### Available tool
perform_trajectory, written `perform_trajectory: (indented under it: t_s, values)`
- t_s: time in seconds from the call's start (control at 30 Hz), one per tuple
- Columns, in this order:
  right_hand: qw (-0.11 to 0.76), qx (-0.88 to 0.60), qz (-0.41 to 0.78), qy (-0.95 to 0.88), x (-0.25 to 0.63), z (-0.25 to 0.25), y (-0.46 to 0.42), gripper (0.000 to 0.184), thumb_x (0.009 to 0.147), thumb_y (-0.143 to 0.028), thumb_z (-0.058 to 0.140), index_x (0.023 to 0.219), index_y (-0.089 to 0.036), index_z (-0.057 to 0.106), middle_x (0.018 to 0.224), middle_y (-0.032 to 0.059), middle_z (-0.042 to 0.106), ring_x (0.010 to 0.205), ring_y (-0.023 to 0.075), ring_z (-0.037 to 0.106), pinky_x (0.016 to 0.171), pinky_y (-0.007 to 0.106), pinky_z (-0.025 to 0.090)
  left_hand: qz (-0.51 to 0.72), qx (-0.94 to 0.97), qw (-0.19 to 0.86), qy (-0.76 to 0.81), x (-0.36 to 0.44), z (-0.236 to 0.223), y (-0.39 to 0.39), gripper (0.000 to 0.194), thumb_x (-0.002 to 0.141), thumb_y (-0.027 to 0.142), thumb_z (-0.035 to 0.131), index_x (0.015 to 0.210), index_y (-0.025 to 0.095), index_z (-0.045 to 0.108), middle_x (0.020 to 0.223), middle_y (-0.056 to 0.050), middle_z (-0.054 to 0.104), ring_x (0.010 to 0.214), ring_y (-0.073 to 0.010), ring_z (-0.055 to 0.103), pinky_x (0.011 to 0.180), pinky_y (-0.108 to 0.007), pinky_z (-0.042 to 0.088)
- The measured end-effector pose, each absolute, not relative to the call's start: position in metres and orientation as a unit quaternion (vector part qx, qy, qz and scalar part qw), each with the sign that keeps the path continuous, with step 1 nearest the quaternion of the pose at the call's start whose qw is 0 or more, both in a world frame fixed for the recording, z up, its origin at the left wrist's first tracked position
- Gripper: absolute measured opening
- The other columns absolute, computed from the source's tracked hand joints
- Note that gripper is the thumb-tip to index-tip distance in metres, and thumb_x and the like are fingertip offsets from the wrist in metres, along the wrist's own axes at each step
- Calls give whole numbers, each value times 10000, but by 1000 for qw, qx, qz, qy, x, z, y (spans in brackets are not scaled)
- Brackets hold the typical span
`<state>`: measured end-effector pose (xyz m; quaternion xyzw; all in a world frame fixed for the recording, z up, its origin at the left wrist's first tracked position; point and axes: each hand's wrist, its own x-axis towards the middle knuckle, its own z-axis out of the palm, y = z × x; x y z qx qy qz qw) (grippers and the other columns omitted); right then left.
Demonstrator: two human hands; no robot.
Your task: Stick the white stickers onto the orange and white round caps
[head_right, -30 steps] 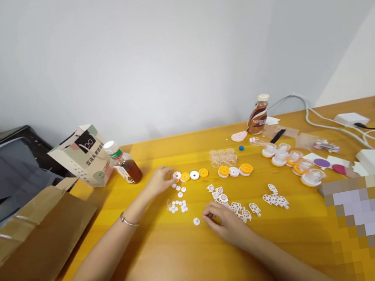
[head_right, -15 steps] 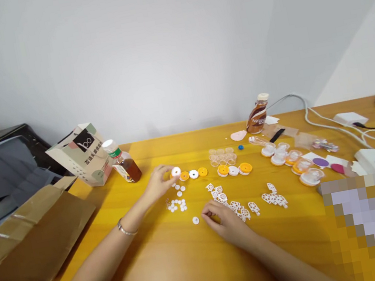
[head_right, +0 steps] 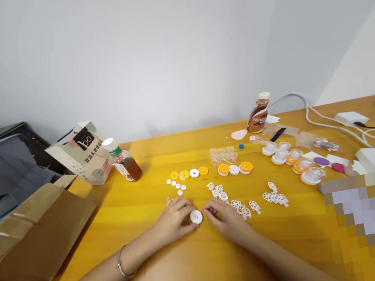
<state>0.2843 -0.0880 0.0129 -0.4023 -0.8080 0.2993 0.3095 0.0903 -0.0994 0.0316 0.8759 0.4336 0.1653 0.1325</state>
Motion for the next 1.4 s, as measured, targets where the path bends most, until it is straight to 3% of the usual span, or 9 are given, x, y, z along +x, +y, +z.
perform_trajectory:
  t_s: [0.13, 0.3, 0.53, 1.4]
  values:
    - [310, -402, 296, -809, 284, 15, -88, 178, 840, -274, 410, 741, -209, 542, 677, 10, 551, 627, 152, 536, 600, 269, 456, 198, 870, 141, 429, 81, 38, -98, 379, 724, 436, 563, 1032, 216, 542, 1009, -44, 556, 934, -191, 477, 820, -324, 340]
    - [304, -401, 297, -812, 284, 16, -89, 183, 840, -288, 411, 743, -211, 545, 689, 17, 562, 636, 155, 541, 610, 275, 464, 262, 833, 140, 467, 43, 50, -79, 218, 805, 311, 485, 979, 217, 577, 974, -45, 573, 930, -174, 503, 844, -317, 351]
    - [305, -403, 294, -811, 284, 18, -90, 187, 843, -290, 407, 733, -216, 539, 697, 19, 563, 649, 158, 542, 622, 276, 464, 213, 833, 195, 472, 7, 40, -53, 126, 771, 209, 513, 807, 162, 624, 830, -42, 608, 796, -146, 545, 766, -256, 403]
    - [301, -409, 298, -808, 284, 19, -90, 185, 835, -290, 414, 728, -213, 544, 695, 20, 573, 645, 159, 550, 619, 282, 472, 272, 769, 296, 497, 10, 18, -49, 102, 752, 211, 500, 746, 133, 566, 764, -30, 584, 690, -117, 519, 659, -231, 420]
